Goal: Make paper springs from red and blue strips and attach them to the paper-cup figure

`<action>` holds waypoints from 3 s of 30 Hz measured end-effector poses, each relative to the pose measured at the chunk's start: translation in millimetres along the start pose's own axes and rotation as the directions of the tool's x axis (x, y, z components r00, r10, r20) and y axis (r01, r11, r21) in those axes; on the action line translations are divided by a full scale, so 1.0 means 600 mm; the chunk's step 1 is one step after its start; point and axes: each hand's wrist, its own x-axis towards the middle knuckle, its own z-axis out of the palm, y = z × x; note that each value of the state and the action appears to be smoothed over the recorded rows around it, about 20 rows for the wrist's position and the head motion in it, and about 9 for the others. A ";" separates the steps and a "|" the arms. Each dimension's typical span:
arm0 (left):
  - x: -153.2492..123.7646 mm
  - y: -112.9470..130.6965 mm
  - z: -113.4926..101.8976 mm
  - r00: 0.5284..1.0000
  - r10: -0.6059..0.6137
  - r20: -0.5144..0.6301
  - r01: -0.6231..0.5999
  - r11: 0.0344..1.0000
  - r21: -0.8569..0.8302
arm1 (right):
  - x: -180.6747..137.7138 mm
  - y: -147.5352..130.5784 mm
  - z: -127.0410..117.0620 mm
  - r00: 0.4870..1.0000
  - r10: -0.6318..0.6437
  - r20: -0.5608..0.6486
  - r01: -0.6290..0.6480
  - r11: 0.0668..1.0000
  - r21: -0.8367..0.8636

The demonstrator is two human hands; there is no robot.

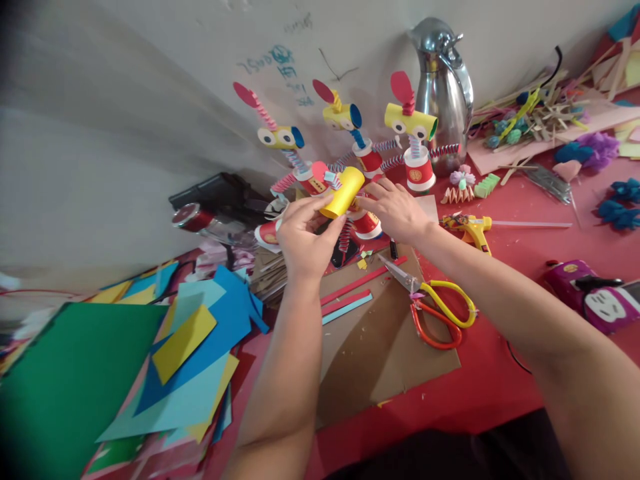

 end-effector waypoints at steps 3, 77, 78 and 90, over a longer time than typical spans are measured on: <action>0.000 0.001 0.001 1.000 -0.014 0.008 0.014 0.999 -0.049 | 0.000 0.006 0.002 1.000 -0.002 -0.012 0.002 1.000 0.026; 0.002 0.006 -0.002 0.999 0.027 -0.031 -0.025 0.997 0.072 | -0.076 -0.110 -0.005 0.821 0.312 0.479 -0.304 0.948 -0.096; 0.002 0.007 -0.002 0.999 0.021 -0.026 -0.019 0.997 0.080 | -0.069 -0.115 0.007 0.828 0.264 0.494 -0.253 0.963 -0.091; 0.003 0.010 -0.003 1.000 0.017 -0.016 -0.016 0.997 0.081 | -0.037 -0.139 0.067 0.868 0.200 0.455 -0.173 0.980 -0.099</action>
